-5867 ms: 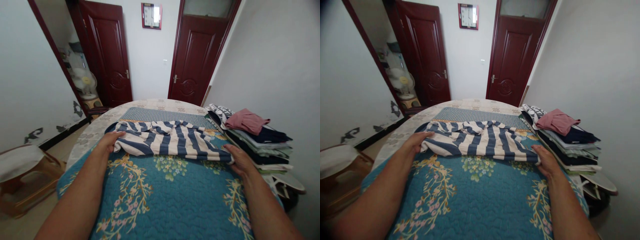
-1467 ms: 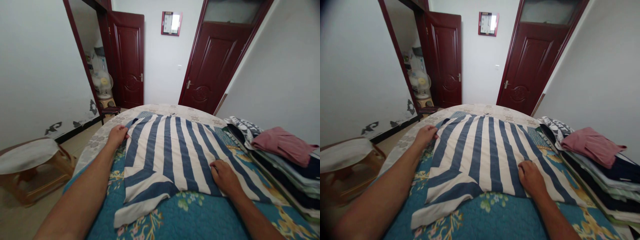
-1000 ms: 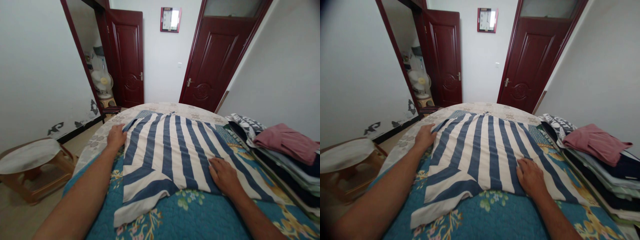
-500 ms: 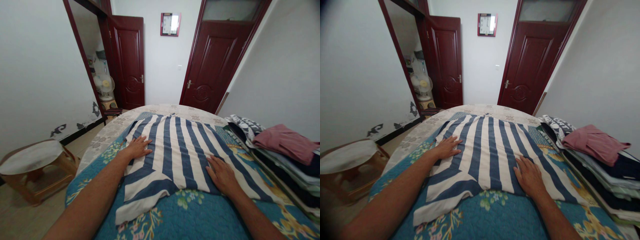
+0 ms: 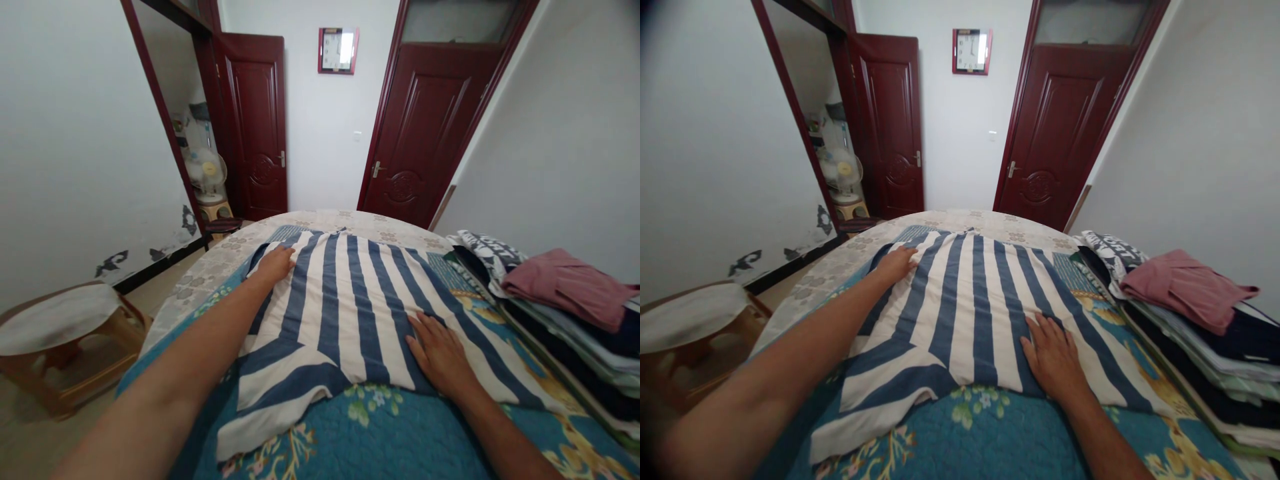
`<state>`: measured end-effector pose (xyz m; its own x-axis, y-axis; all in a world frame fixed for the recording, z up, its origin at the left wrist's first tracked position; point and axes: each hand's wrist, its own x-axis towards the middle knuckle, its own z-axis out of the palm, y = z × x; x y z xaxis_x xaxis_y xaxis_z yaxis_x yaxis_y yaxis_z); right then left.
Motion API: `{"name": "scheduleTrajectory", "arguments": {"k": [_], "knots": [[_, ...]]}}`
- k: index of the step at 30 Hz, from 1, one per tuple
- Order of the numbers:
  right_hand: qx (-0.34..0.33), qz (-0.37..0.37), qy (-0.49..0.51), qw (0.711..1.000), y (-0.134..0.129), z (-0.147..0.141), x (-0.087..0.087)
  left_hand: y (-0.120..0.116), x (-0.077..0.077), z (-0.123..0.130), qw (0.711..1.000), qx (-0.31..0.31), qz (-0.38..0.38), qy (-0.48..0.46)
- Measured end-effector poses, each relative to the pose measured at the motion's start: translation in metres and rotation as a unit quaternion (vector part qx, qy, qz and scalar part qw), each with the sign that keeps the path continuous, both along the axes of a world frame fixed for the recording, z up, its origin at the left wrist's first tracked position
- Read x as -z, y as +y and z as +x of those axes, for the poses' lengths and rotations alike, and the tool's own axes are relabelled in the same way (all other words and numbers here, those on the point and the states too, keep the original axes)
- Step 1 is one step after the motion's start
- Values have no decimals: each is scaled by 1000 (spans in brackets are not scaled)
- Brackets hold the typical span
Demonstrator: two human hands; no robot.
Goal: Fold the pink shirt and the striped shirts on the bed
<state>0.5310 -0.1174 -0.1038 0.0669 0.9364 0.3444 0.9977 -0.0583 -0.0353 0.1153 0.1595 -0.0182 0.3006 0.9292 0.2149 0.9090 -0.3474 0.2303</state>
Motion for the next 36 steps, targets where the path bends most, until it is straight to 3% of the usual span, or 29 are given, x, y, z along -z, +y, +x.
{"name": "scheduleTrajectory", "arguments": {"k": [4,9,16,19,22,26,29,32,36], "knots": [[4,1,-1,1000,1,-1,-1,20,8,10,999,2,-35,2],[12,-16,-11,1000,0,-3,-3,30,19,18,998,-57,-28,-7],[23,-31,-21,999,-1,-2,-3,14,31,26,996,-77,27,-45],[21,-29,-19,999,-1,-1,-1,5,18,9,990,-92,77,-80],[19,-26,-16,999,0,1,1,0,0,-29,971,-168,122,-119],[20,-19,-16,999,0,3,4,-8,-7,-82,949,-270,30,-159],[15,-15,-24,999,1,5,6,-17,2,-99,952,-252,-49,-166],[7,-13,-32,999,2,8,6,-24,7,-100,952,-233,-94,-175],[0,-11,-37,999,2,10,6,-27,1,-102,959,-230,-62,-154]]}}
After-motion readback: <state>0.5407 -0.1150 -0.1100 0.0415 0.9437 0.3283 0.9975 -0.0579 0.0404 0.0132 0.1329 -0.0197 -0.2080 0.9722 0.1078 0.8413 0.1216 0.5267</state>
